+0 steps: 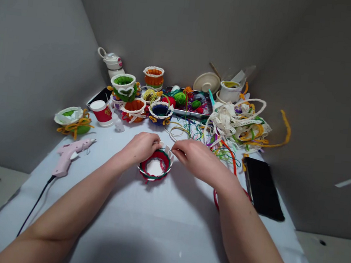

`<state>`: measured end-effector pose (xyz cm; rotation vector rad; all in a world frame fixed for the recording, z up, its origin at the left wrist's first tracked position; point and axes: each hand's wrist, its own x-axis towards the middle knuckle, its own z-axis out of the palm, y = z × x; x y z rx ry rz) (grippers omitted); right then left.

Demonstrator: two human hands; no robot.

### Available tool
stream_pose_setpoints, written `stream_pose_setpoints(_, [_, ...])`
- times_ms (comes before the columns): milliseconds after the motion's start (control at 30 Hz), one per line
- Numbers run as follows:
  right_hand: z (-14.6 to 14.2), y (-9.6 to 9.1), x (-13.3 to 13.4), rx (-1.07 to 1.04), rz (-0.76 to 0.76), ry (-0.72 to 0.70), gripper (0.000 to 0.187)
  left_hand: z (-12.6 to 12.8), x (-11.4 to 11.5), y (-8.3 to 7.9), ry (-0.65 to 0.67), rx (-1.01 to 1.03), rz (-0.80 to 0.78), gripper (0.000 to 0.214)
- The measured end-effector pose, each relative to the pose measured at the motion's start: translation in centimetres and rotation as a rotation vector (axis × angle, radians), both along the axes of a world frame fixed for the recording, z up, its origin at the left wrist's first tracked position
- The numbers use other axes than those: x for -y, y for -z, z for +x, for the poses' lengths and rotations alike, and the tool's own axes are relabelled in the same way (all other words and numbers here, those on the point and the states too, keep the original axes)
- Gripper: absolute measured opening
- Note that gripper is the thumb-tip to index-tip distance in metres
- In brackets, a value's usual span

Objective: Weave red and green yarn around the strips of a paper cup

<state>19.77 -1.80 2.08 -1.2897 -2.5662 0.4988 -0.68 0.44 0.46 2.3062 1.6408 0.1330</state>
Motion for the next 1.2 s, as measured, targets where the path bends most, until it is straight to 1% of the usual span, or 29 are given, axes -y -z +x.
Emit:
stream_pose_setpoints(100, [-0.4,-0.1,0.4,-0.028,0.067,0.003,0.027,0.1,0.1,-0.2,0.004,-0.016,-0.001,0.026])
stream_pose_setpoints(167, [-0.7,-0.1,0.6,-0.049,0.075,0.003,0.026,0.2,0.2,-0.3,0.006,-0.024,-0.006,0.027])
stream_pose_setpoints(367, [-1.6,-0.4,1.4,-0.066,0.008,-0.02,0.022,0.2,0.4,-0.6,0.009,-0.031,-0.022,0.027])
stream_pose_setpoints(500, [-1.9,-0.6,1.7,-0.038,-0.092,-0.006,0.024,0.1,0.4,-0.5,0.013,-0.032,-0.013,0.027])
stream_pose_setpoints(633, [-1.5,-0.4,1.5,0.005,-0.149,0.023,0.027,0.1,0.4,-0.4,0.008,-0.031,0.0,0.027])
stream_pose_setpoints(767, [-0.7,0.0,0.9,0.058,-0.104,0.094,0.02,0.1,0.4,-0.3,0.006,-0.026,0.003,0.027])
stream_pose_setpoints(833, [-0.2,0.1,0.6,0.079,-0.067,0.083,0.018,0.1,0.4,-0.3,0.005,-0.019,0.007,0.027])
stream_pose_setpoints(933, [0.3,0.1,0.3,0.092,-0.036,0.04,0.021,0.2,0.4,-0.4,-0.001,-0.014,-0.008,0.026])
stream_pose_setpoints(1200, [0.7,0.4,-0.2,0.135,-0.081,0.022,0.021,0.1,0.4,-0.7,-0.011,0.029,-0.028,0.024])
